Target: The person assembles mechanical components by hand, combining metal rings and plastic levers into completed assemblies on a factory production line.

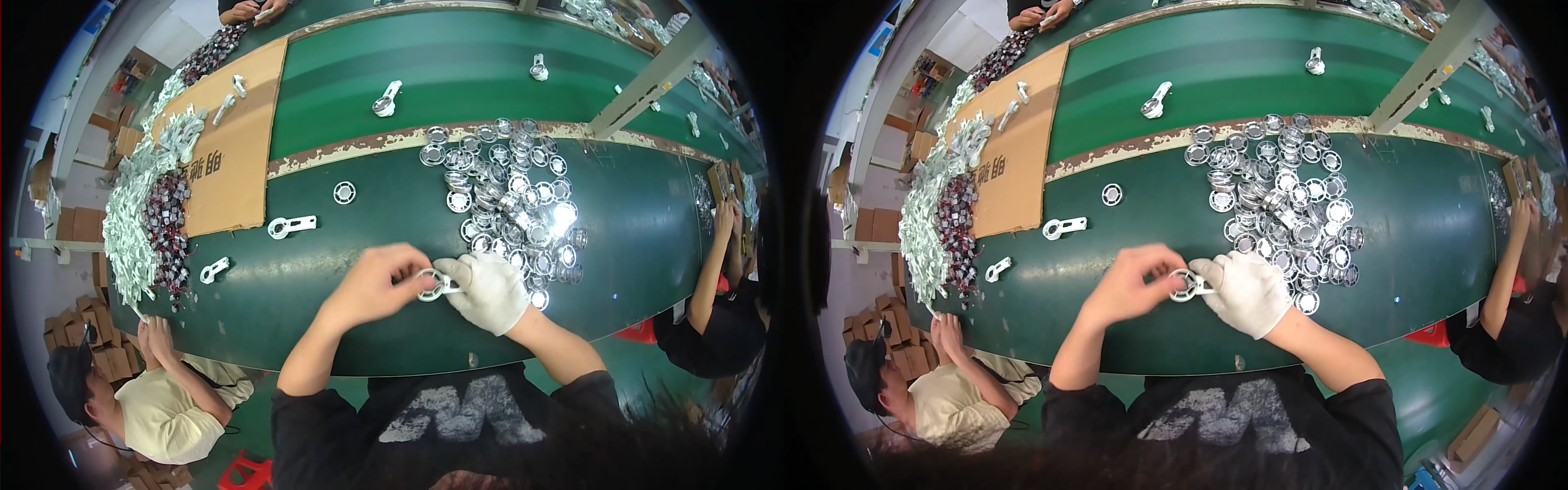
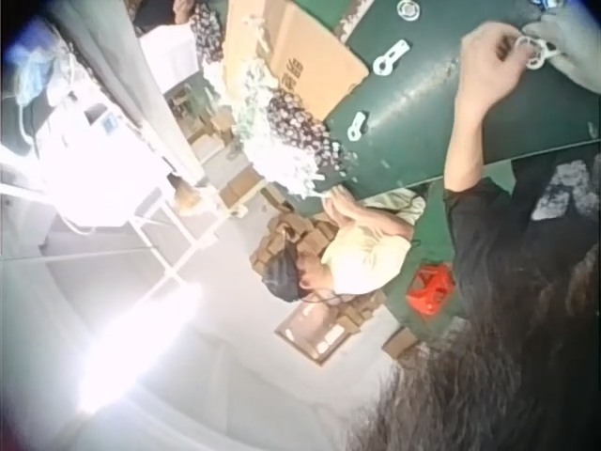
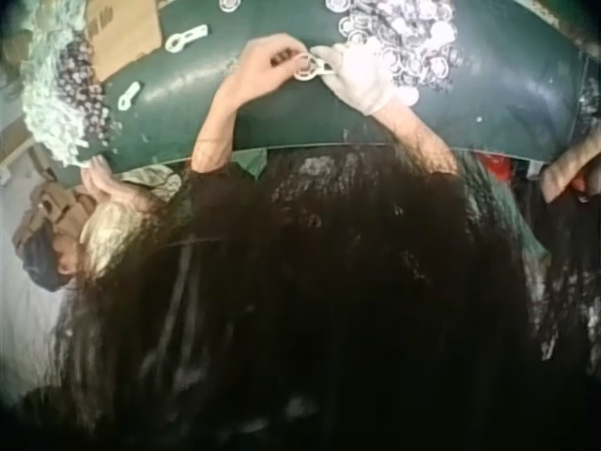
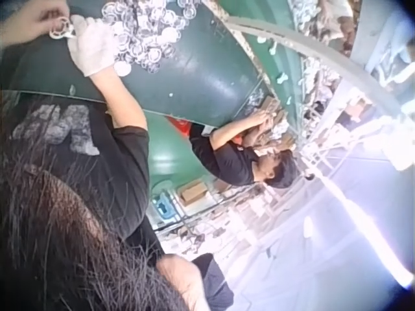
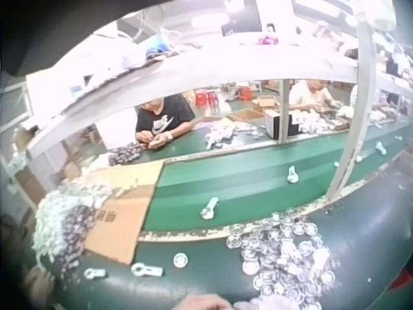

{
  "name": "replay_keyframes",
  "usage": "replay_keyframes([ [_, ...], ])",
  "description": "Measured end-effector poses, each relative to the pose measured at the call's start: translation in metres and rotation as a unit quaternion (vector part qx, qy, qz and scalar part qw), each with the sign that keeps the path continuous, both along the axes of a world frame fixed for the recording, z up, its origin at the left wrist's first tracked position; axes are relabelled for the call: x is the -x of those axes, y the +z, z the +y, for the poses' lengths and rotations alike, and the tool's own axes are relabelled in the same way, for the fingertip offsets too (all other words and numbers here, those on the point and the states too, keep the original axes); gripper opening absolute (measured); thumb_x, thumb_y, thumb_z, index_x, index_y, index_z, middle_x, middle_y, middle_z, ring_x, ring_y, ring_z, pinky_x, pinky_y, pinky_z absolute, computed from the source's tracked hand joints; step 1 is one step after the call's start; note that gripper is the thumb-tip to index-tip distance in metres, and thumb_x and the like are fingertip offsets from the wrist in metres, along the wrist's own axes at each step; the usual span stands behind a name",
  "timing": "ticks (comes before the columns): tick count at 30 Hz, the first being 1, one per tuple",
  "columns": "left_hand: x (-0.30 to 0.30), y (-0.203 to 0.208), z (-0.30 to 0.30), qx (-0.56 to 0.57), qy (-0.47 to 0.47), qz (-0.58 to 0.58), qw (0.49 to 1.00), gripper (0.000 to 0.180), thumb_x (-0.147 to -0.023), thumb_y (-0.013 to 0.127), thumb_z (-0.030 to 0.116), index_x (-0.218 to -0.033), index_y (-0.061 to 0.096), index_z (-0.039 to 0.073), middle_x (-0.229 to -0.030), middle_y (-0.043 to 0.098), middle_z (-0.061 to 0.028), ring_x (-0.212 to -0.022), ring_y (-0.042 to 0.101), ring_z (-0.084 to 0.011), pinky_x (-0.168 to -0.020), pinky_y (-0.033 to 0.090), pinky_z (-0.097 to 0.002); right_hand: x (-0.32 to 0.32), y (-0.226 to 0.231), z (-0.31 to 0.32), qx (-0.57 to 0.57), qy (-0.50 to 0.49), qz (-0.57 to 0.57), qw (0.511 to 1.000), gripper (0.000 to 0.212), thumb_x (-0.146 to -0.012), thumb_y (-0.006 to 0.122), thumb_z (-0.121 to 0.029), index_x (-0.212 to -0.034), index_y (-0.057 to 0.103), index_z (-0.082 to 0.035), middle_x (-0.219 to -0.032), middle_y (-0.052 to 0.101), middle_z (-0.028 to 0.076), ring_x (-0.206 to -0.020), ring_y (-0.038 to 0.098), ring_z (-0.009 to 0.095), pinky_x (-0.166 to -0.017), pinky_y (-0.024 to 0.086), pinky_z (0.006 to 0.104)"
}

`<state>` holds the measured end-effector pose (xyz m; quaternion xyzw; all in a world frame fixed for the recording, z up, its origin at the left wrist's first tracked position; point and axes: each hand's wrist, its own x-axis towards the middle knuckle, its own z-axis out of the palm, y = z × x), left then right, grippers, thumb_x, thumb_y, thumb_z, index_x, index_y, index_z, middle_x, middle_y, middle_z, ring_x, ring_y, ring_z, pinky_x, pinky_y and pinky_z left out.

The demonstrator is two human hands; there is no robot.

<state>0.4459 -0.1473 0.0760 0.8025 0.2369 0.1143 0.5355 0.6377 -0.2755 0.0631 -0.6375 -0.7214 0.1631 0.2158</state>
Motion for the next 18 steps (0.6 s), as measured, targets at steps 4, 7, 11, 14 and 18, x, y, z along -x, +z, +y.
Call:
replay_keyframes([
  [4, -0.005, -0.035, 0.05, -0.4, 0.289, 0.063, 0.868, 0.039, -0.087, 0.076, 0.028, -0.117, 0.064, 0.006, -0.119, 0.059, -0.0116, -0.102, 0.059, -0.0315, -0.084, 0.051, -0.0422, -0.009, 0.001, 0.001, -0.039, -0.09, 0.076, 0.992, 0.027, -0.083, 0.074, -0.022, -0.109, 0.071, -0.013, -0.082, 0.07, 0.01, -0.075, 0.069, 0.031, -0.069, 0.055, 0.0424],
  [7, 0.005, -0.055, 0.063, -0.439, 0.32, 0.165, 0.823, 0.044, -0.085, 0.079, 0.03, -0.12, 0.064, 0.009, -0.119, 0.057, -0.0091, -0.103, 0.057, -0.0313, -0.085, 0.05, -0.044, -0.012, -0.004, -0.001, -0.086, -0.105, 0.077, 0.988, 0.032, -0.08, 0.077, -0.017, -0.109, 0.068, -0.011, -0.084, 0.07, 0.01, -0.076, 0.07, 0.03, -0.068, 0.056, 0.0414],
  [11, 0.007, -0.068, 0.06, -0.385, 0.238, 0.12, 0.884, 0.035, -0.087, 0.076, 0.019, -0.119, 0.066, 0.011, -0.115, 0.061, -0.0068, -0.101, 0.059, -0.0298, -0.087, 0.05, -0.0437, -0.018, 0.001, -0.001, -0.106, -0.114, 0.071, 0.985, 0.035, -0.078, 0.079, -0.011, -0.109, 0.064, -0.008, -0.088, 0.071, 0.013, -0.079, 0.071, 0.033, -0.069, 0.057, 0.0419],
  [14, -0.001, -0.061, 0.05, -0.323, 0.125, 0.002, 0.938, 0.038, -0.085, 0.072, 0.004, -0.121, 0.066, 0.01, -0.122, 0.065, -0.0066, -0.111, 0.061, -0.0307, -0.097, 0.048, -0.0439, -0.021, 0.004, 0.005, -0.027, -0.158, 0.064, 0.985, 0.029, -0.084, 0.073, -0.023, -0.11, 0.072, -0.012, -0.088, 0.073, 0.011, -0.084, 0.071, 0.031, -0.074, 0.057, 0.0422],
  [18, -0.01, -0.06, 0.038, -0.327, 0.082, -0.002, 0.942, 0.053, -0.081, 0.078, 0.008, -0.131, 0.061, 0.009, -0.135, 0.06, -0.0084, -0.124, 0.055, -0.0332, -0.105, 0.043, -0.0468, -0.023, 0.008, 0.007, 0.013, -0.185, 0.05, 0.981, 0.029, -0.088, 0.069, -0.028, -0.112, 0.072, -0.012, -0.084, 0.072, 0.013, -0.083, 0.072, 0.031, -0.074, 0.056, 0.0432],
])
